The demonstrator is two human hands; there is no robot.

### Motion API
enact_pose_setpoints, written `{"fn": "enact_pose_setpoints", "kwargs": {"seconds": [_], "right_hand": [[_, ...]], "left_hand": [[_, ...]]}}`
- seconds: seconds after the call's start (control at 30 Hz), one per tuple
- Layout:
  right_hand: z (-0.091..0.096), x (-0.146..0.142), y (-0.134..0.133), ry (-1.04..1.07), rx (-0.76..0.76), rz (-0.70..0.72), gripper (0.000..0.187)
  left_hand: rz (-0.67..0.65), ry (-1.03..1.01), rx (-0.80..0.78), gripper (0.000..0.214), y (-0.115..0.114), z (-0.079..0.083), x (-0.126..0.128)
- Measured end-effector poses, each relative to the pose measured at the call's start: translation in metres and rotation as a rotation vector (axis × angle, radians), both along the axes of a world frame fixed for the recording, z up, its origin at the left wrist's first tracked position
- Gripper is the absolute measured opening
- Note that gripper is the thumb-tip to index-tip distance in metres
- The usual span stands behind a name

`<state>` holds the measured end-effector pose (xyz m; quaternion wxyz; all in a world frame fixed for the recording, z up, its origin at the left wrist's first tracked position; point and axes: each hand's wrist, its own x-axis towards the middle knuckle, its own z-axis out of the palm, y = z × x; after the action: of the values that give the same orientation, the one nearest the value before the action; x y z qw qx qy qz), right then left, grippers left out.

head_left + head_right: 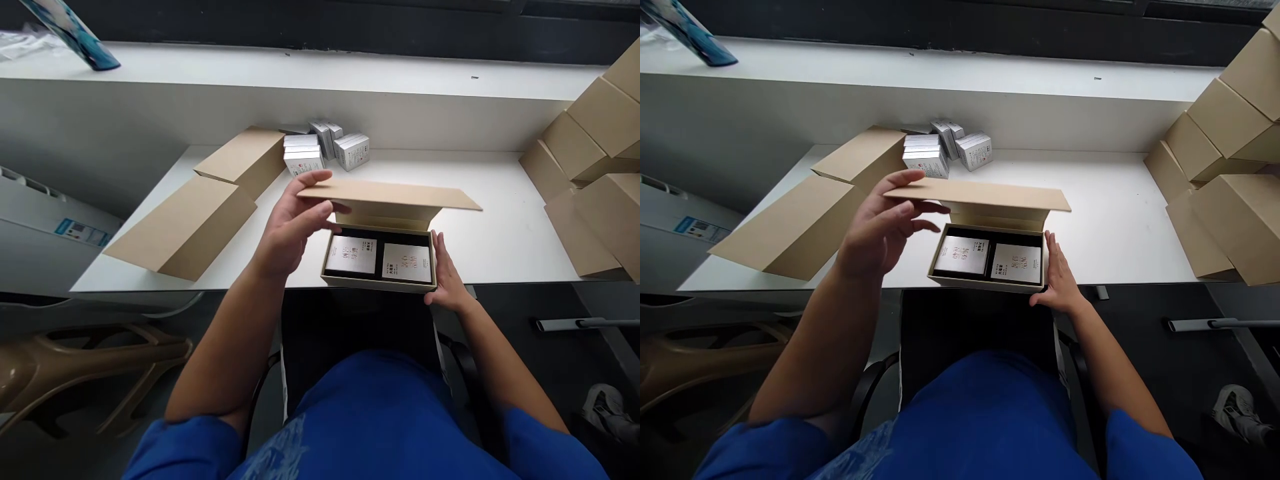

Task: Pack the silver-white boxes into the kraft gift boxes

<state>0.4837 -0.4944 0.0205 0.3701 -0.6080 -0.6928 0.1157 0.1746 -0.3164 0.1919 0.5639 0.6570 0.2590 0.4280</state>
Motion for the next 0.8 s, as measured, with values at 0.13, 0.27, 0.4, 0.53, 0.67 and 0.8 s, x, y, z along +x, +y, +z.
{"fn": "enact_pose_setpoints", "kwargs": {"seconds": [0.13, 0.27, 0.4, 0.53, 0.67, 0.8], "right_hand": [[0.007, -0.008, 0.0, -0.067, -0.016, -0.055, 0.162], [0.011, -0.012, 0.001, -0.124, 0.002, -0.083, 0.153], [0.013, -0.014, 0.003, -0.126, 0.019, -0.076, 0.144], [0.013, -0.021, 0.006, -0.126, 0.027, -0.115, 0.129], [0.012, -0.021, 0.006, -0.068, -0.038, -0.137, 0.104], [0.019, -0.002, 0.0, 0.372, -0.13, -0.086, 0.106]], "left_hand": [[0.065, 0.037, 0.049, 0.054, 0.013, -0.012, 0.013], [0.105, 0.084, 0.123, 0.053, 0.012, -0.025, 0.011], [0.049, 0.12, 0.218, 0.057, 0.006, -0.023, -0.008], [0.044, 0.225, 0.309, 0.056, -0.006, -0.013, -0.038], [0.086, 0.454, 0.374, 0.042, -0.031, -0.013, -0.065], [0.061, 0.505, 0.386, 0.03, -0.061, -0.021, -0.082]]}}
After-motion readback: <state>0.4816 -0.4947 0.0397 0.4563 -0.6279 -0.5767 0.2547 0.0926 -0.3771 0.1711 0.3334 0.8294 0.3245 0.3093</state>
